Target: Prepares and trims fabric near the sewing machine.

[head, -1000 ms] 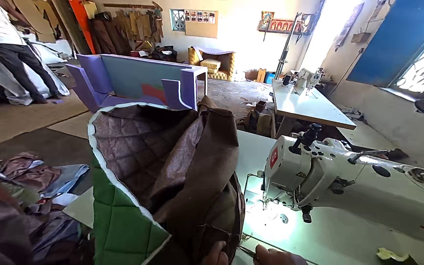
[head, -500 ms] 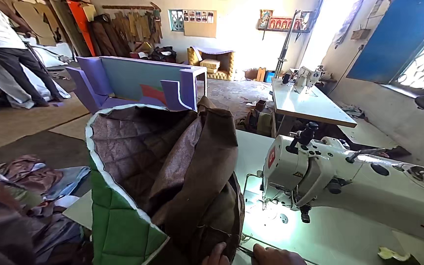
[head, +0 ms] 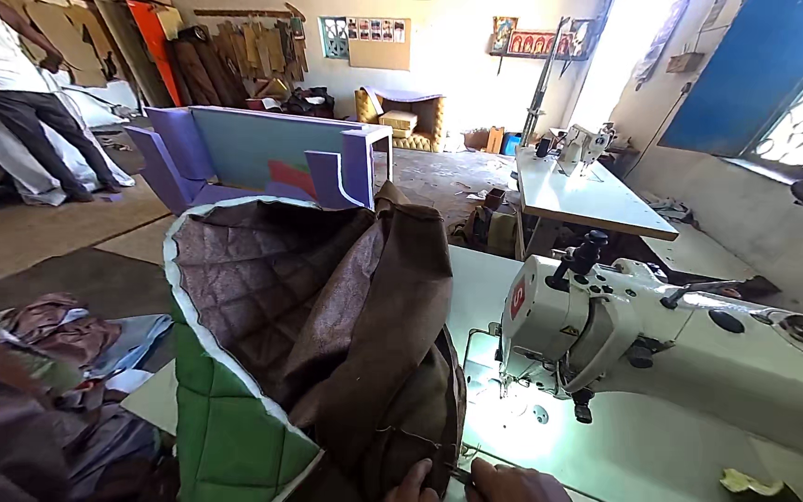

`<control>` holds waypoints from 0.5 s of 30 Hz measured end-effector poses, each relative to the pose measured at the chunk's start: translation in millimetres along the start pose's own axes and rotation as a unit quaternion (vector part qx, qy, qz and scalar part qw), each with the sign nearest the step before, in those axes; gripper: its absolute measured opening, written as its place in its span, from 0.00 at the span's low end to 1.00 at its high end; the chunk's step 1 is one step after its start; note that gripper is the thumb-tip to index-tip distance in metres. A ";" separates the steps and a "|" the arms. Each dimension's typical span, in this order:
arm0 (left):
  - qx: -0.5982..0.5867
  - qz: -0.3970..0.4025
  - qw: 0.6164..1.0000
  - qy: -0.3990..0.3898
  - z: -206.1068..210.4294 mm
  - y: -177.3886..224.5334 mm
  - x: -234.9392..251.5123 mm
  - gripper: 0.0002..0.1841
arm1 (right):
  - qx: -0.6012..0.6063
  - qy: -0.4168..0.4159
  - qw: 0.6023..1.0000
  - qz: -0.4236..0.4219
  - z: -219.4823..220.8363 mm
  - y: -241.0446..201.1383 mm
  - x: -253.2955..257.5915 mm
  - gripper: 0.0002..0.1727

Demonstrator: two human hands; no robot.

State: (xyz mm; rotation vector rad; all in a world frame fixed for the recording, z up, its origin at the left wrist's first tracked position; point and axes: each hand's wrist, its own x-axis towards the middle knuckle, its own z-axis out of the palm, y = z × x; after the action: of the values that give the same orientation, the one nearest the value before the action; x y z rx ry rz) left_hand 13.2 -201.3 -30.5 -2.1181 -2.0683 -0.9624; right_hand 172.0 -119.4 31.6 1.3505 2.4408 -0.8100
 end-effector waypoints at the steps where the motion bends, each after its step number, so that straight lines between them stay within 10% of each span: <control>1: -0.001 -0.001 1.000 -0.003 -0.2 0.3 -0.1 0.07 | 0.000 0.005 1.000 -0.004 0.6 1.9 -0.1 0.25; 15: 0.003 0.003 1.000 -0.014 -1.3 1.4 0.2 0.07 | -0.034 0.026 0.999 -0.015 7.1 2.4 -0.3 0.24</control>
State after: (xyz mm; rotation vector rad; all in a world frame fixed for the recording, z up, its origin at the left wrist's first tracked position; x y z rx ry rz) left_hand 13.9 -201.9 -28.9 -2.1477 -2.0730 -0.9305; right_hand 173.7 -122.6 25.1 1.3305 2.5096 -0.7013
